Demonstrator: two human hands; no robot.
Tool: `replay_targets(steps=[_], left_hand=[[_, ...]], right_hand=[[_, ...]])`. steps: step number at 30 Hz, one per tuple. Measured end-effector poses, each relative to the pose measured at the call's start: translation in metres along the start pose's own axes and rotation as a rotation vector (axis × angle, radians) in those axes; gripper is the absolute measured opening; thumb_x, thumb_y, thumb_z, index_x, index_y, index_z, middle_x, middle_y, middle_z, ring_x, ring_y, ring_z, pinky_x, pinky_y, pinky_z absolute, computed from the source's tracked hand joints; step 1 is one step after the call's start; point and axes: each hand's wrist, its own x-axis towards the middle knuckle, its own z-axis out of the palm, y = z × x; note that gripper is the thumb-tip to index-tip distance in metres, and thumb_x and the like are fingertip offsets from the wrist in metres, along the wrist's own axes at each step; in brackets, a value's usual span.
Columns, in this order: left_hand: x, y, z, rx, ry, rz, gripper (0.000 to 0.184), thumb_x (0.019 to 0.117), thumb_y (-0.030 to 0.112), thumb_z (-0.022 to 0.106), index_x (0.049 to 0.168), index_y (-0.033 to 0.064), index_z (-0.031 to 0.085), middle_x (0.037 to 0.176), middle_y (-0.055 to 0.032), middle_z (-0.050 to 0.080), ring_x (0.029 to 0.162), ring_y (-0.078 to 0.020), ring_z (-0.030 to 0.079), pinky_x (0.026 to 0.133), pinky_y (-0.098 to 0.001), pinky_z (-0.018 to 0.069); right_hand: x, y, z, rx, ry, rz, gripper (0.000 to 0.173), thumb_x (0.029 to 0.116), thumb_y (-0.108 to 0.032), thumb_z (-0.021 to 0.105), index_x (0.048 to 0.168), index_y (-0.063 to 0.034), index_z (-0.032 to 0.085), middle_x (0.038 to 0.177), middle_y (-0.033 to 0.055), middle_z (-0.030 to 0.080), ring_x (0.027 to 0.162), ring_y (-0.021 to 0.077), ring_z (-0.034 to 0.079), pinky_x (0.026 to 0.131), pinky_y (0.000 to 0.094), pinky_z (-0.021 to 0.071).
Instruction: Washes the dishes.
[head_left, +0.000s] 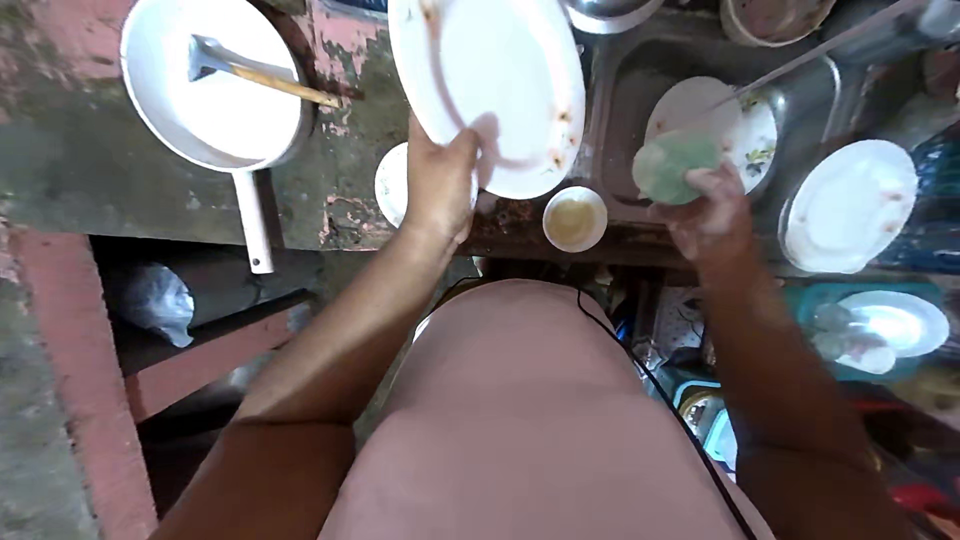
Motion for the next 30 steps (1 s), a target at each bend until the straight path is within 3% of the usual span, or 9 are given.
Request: replay_targets(steps=[4,8,13,16,19,22,24,27,30], left_hand=[[-0.018,-0.019,0.016,-0.058,-0.057,-0.089,0.052,0.1025,0.001,0.054,0.149,0.0049,0.031,0.123,-0.0141,0.065,0.107,-0.0255,0.070,0.091,-0.0461,0.0622],[-0.037,-0.043,0.043,-0.111,-0.196,-0.190,0.054,0.1045,0.005,0.051,0.154,0.0102,0.029,0.125,-0.0157,0.065,0.109,-0.0282,0.070,0.091,-0.0481,0.0617],[-0.040,-0.060,0.061,-0.131,-0.246,-0.171,0.055,0.1019,0.003,0.049,0.153,0.0102,0.030,0.125,-0.0144,0.065,0.109,-0.0263,0.069,0.091,-0.0475,0.0606],[-0.048,-0.061,0.064,-0.146,-0.242,-0.224,0.054,0.1025,0.004,0.050,0.152,0.0106,0.031,0.122,-0.0150,0.067,0.106,-0.0276,0.070,0.089,-0.0482,0.0611],[-0.062,-0.072,0.081,-0.091,-0.230,-0.231,0.052,0.1010,0.003,0.050,0.151,0.0093,0.035,0.121,-0.0119,0.067,0.104,-0.0232,0.070,0.088,-0.0440,0.0613],[-0.064,-0.077,0.086,-0.035,-0.167,-0.108,0.054,0.0980,0.001,0.048,0.150,0.0078,0.035,0.124,-0.0118,0.066,0.107,-0.0218,0.069,0.090,-0.0442,0.0605],[-0.064,-0.074,0.081,-0.015,-0.138,-0.058,0.057,0.0969,0.000,0.047,0.152,0.0087,0.034,0.124,-0.0124,0.066,0.107,-0.0235,0.069,0.090,-0.0457,0.0605],[-0.069,-0.073,0.090,0.010,-0.143,-0.084,0.049,0.0984,0.000,0.046,0.146,0.0068,0.039,0.112,-0.0103,0.070,0.095,-0.0214,0.071,0.082,-0.0418,0.0620],[-0.072,-0.081,0.111,0.028,-0.184,-0.087,0.046,0.0974,0.002,0.046,0.143,0.0054,0.042,0.112,-0.0106,0.071,0.096,-0.0213,0.071,0.082,-0.0424,0.0621]], right_hand=[[0.004,-0.020,0.009,-0.077,-0.030,-0.067,0.037,0.0938,-0.011,0.057,0.130,-0.0129,0.050,0.114,0.0091,0.066,0.093,0.0252,0.071,0.072,0.0459,0.0639],[0.015,-0.024,0.045,-0.805,-0.051,-0.472,0.042,0.0867,-0.012,0.074,0.121,0.0065,0.057,0.117,0.0194,0.064,0.104,0.0230,0.065,0.090,0.0402,0.0567],[0.009,-0.015,0.081,-1.047,-0.401,-0.712,0.017,0.0902,-0.018,0.070,0.104,-0.0090,0.074,0.129,0.0146,0.063,0.126,0.0268,0.058,0.108,0.0426,0.0493],[0.035,-0.030,0.066,-1.260,-0.251,-0.581,0.031,0.0955,-0.016,0.062,0.122,-0.0018,0.067,0.134,0.0196,0.062,0.124,0.0329,0.061,0.106,0.0501,0.0507],[0.028,-0.037,0.076,-1.294,-0.238,-0.530,0.057,0.0883,-0.018,0.071,0.140,-0.0032,0.054,0.139,0.0232,0.057,0.126,0.0366,0.059,0.105,0.0544,0.0500],[0.001,-0.026,0.074,-1.247,-0.551,-0.571,0.054,0.0808,-0.016,0.077,0.130,-0.0035,0.061,0.126,0.0199,0.063,0.108,0.0336,0.066,0.093,0.0533,0.0554],[0.012,-0.022,0.045,-1.298,-0.671,-0.492,0.049,0.0795,-0.011,0.078,0.127,-0.0043,0.065,0.130,0.0187,0.062,0.113,0.0335,0.065,0.098,0.0535,0.0545],[0.046,-0.031,0.021,-1.375,-0.412,-0.475,0.050,0.0844,-0.011,0.076,0.131,0.0013,0.062,0.138,0.0292,0.055,0.127,0.0462,0.056,0.104,0.0633,0.0483],[0.043,-0.037,0.050,-1.237,-0.282,-0.692,0.057,0.0860,-0.017,0.074,0.138,-0.0025,0.057,0.143,0.0248,0.053,0.136,0.0393,0.050,0.114,0.0532,0.0431]])
